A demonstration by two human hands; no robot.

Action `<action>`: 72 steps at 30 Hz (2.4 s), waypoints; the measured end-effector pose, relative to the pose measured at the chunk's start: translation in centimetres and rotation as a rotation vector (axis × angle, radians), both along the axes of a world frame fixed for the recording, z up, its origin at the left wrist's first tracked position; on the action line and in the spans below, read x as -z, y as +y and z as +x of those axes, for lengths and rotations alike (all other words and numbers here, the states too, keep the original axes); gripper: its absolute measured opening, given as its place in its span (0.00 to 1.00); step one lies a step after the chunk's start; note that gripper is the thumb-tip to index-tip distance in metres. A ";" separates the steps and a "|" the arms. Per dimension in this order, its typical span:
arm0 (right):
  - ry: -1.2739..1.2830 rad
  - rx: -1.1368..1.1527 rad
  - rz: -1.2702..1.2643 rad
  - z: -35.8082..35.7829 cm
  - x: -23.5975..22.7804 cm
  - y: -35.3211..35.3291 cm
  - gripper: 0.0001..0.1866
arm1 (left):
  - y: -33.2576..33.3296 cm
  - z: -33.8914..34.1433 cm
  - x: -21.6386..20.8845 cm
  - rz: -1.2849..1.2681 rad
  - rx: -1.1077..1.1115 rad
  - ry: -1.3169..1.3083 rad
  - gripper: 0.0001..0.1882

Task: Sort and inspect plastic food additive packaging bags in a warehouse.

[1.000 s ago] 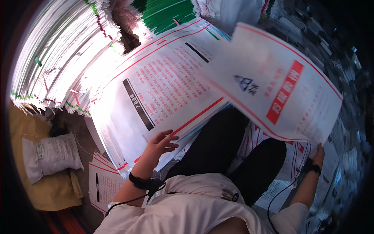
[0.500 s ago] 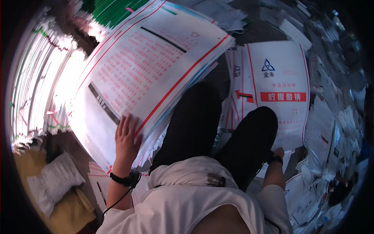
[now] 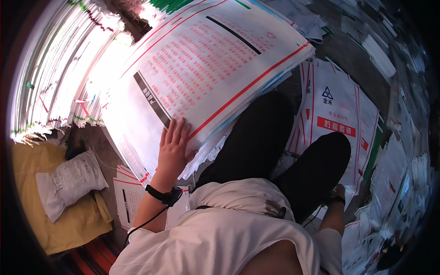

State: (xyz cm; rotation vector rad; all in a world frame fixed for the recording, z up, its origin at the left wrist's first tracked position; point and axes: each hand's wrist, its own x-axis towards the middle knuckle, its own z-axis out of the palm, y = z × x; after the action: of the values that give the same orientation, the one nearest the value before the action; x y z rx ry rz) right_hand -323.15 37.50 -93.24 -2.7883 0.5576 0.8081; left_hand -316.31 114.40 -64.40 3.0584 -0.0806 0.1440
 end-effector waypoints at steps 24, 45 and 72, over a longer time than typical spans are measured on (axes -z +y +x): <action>-1.006 -1.265 0.542 21.6 -28.8 51.8 0.12 | 1.9 -1.8 1.6 -0.140 0.004 -0.117 0.29; -0.921 -1.612 0.187 23.8 -26.0 57.9 0.16 | -1.5 -3.2 2.3 -0.556 0.074 -0.171 0.15; -0.759 -1.570 0.207 23.4 -26.4 58.3 0.21 | 4.1 -6.9 1.7 -0.048 -0.116 -0.099 0.30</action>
State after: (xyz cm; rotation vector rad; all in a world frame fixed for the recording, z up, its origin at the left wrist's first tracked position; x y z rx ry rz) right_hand -299.76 95.81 -66.81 -2.5172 -1.8049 -0.1798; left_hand -323.17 118.50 -66.14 3.0074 0.0939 0.3000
